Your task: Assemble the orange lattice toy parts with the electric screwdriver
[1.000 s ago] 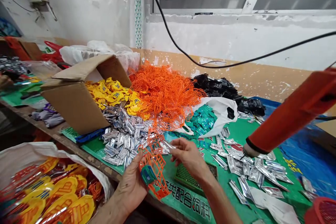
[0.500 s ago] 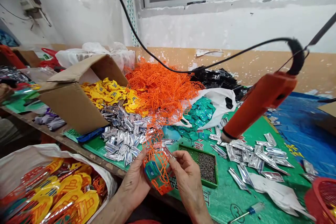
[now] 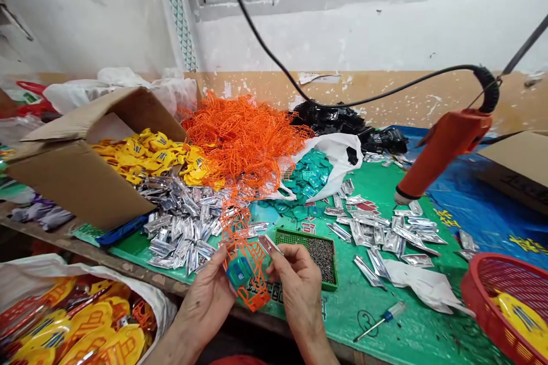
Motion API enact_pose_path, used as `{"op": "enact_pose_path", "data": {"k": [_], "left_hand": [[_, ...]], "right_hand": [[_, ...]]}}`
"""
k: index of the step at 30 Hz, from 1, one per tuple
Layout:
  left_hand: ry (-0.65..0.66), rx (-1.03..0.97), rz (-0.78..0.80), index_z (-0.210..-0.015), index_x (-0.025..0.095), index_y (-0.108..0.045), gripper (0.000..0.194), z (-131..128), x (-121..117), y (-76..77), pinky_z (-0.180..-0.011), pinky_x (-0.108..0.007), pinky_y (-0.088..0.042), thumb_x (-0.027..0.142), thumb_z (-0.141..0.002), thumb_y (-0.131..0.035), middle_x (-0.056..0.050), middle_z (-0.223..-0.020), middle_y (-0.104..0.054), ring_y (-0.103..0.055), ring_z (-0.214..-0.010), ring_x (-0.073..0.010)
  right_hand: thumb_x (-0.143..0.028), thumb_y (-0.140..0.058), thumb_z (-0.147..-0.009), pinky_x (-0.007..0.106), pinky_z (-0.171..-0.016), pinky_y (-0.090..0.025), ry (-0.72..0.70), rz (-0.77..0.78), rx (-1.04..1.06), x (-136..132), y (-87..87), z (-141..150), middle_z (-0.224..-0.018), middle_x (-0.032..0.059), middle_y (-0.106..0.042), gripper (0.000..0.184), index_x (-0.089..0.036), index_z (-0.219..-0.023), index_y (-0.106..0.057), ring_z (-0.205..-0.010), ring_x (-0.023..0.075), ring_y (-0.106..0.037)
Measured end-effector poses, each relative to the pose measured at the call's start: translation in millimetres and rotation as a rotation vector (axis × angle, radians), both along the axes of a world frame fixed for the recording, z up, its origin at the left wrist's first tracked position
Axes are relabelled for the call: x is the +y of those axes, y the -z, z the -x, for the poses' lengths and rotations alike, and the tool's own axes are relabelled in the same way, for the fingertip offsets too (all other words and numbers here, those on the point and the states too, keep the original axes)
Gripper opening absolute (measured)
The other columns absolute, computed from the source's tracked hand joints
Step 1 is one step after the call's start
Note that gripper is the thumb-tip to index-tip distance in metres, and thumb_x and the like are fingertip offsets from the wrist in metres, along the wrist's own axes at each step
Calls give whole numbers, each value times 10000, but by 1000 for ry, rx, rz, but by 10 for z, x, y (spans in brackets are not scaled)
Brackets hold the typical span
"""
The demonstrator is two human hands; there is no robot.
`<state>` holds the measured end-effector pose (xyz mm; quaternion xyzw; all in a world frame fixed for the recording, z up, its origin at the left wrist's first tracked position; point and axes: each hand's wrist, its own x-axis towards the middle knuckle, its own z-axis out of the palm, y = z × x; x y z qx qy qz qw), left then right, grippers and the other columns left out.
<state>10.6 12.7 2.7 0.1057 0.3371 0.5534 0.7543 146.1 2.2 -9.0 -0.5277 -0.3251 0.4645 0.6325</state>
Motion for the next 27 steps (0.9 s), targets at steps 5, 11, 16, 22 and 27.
{"op": "enact_pose_path", "data": {"k": [5,11,16,22,27], "left_hand": [[-34,-8,-20,-906,162,-704,175,-16,10,17,-897,-350,-522,261,-768,-749,-31,-904,-757,-695,-864,-204],[-42,15,-24,-882,151,-701,207,-19,12,37,-900,-340,-519,252,-722,-786,-35,-913,-746,-682,-902,-207],[-36,19,-27,-887,146,-704,257,-19,17,60,-840,-331,-541,279,-693,-807,-46,-908,-742,-683,-877,-211],[-65,10,6,-853,155,-703,256,-10,19,88,-686,-272,-549,273,-668,-835,-32,-864,-732,-663,-761,-164],[-73,-13,-10,-829,148,-706,265,-9,5,66,-727,-265,-553,273,-646,-851,-23,-846,-725,-656,-756,-149]], "right_hand": [[-420,-803,-652,231,-506,-473,-23,34,82,18,49,0,-575,-2,-641,307,-156,-737,-671,-511,116,-569],[-421,-827,-614,227,-493,-480,-14,78,127,40,107,9,-585,-1,-644,326,-152,-722,-679,-498,110,-567],[-458,-825,-599,229,-494,-495,-26,98,148,40,135,2,-586,0,-643,359,-148,-711,-682,-499,110,-571],[-472,-798,-641,216,-537,-516,-34,117,132,31,135,-1,-684,16,-686,357,-147,-763,-716,-560,107,-589],[-470,-792,-649,224,-562,-530,-36,122,116,10,138,8,-728,25,-707,353,-150,-784,-731,-593,118,-604]]}}
